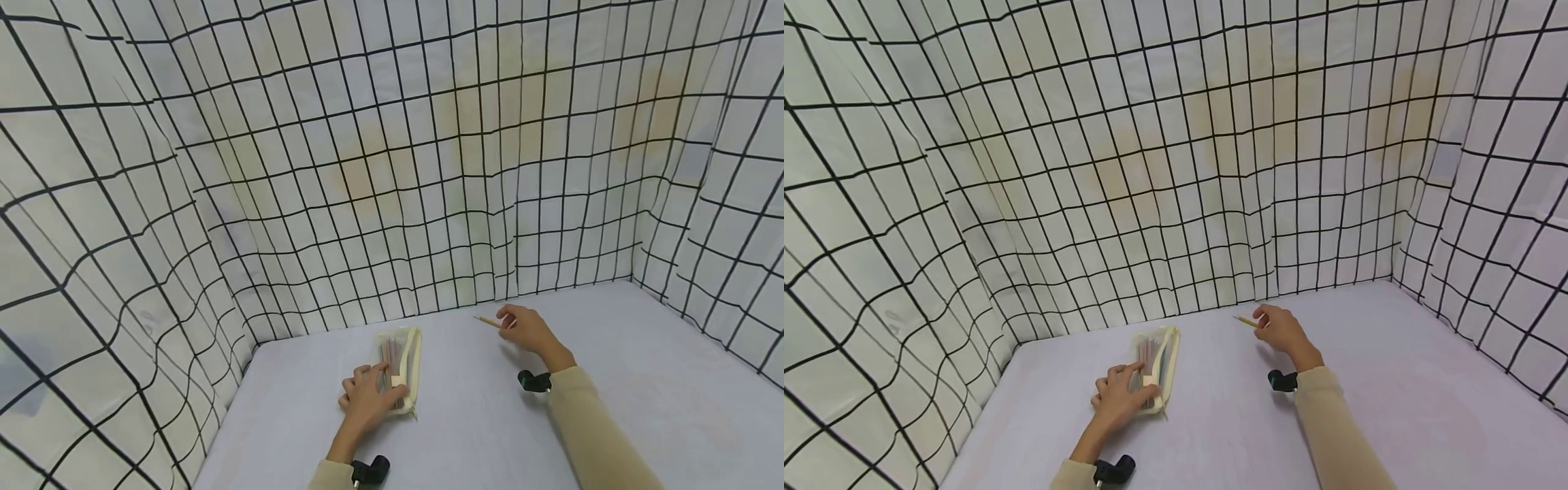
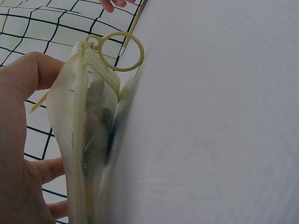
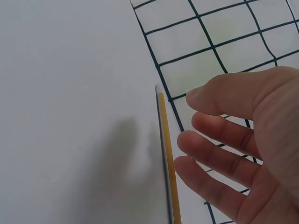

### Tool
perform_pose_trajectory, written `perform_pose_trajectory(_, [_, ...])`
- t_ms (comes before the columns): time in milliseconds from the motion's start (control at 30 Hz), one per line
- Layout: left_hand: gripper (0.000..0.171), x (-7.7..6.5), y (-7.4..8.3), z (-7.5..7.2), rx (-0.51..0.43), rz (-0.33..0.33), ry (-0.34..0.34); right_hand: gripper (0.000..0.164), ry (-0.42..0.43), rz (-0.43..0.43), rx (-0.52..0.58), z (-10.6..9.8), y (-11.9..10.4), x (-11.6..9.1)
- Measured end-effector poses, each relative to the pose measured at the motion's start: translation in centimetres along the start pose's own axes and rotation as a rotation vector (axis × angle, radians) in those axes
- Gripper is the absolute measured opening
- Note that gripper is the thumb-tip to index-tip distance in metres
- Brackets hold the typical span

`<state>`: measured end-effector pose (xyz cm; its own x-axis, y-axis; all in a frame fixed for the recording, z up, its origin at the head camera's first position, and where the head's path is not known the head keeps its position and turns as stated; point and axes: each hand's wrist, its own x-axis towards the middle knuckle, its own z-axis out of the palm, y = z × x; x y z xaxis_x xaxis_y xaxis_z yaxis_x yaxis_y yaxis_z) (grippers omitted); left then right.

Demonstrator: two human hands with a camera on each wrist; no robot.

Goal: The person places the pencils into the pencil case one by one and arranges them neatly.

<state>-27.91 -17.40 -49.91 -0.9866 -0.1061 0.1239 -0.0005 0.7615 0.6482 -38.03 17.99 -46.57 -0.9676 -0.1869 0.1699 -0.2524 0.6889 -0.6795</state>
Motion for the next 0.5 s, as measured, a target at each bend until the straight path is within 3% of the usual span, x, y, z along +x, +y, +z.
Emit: perform_pose_trajectory(500, [0.075, 0.0, 0.0, 0.1, -0.011, 0.004, 0.011, 0.037, -0.012, 0.017, -0.096, -0.5, 2.4, 0.3])
